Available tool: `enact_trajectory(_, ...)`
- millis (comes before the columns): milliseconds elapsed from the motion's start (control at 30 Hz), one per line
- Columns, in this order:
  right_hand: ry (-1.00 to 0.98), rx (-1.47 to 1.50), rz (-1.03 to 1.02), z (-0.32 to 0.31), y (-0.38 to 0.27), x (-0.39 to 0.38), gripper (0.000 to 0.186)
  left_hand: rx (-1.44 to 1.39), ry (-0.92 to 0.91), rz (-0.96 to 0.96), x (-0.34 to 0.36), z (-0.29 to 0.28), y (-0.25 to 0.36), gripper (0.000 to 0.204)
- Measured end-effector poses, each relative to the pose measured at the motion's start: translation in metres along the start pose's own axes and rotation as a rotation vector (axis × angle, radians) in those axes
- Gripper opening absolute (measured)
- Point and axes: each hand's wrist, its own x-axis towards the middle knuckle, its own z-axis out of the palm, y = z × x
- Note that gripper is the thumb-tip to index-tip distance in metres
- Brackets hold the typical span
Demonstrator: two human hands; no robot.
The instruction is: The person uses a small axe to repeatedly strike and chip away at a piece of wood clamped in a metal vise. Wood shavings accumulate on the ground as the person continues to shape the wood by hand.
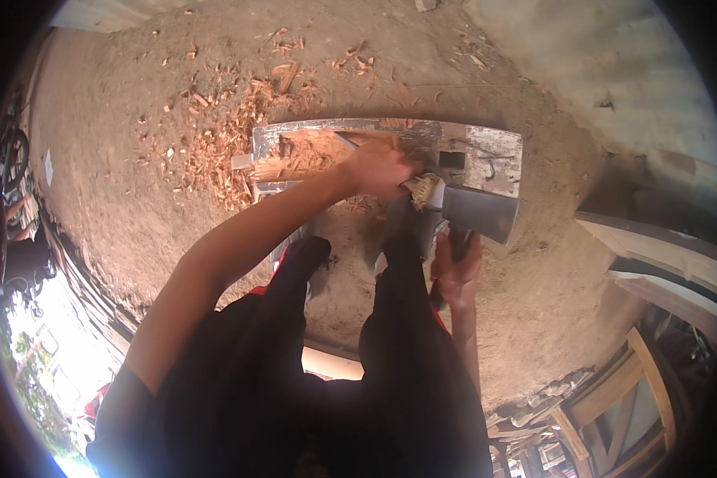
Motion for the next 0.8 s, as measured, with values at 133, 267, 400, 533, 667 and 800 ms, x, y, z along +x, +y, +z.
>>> enact_trajectory(133, -0.074, -0.069, 0.0, 0.003, -0.002, 0.002, 0.032, -0.001, 0.001, 0.016, -0.005, 0.001, -0.005, 0.04)
enact_trajectory(267, 0.05, 0.143, 0.104, 0.013, -0.001, -0.005, 0.03, -0.073, 0.077, -0.055, -0.005, -0.001, -0.002, 0.034)
enact_trajectory(400, -0.093, -0.128, -0.03, -0.002, 0.001, 0.002, 0.026, -0.024, 0.065, -0.042, -0.007, 0.0, -0.002, 0.033)
enact_trajectory(533, -0.144, -0.002, 0.084, -0.013, -0.006, 0.002, 0.029, -0.03, -0.01, -0.024, -0.009, -0.007, -0.003, 0.038)
enact_trajectory(667, -0.085, 0.064, 0.102, -0.008, -0.012, -0.013, 0.033, -0.015, -0.062, 0.085, -0.006, -0.008, -0.002, 0.041)
enact_trajectory(800, -0.09, 0.026, 0.05, -0.003, -0.006, -0.015, 0.034, 0.016, -0.034, 0.113, -0.004, -0.007, -0.003, 0.04)
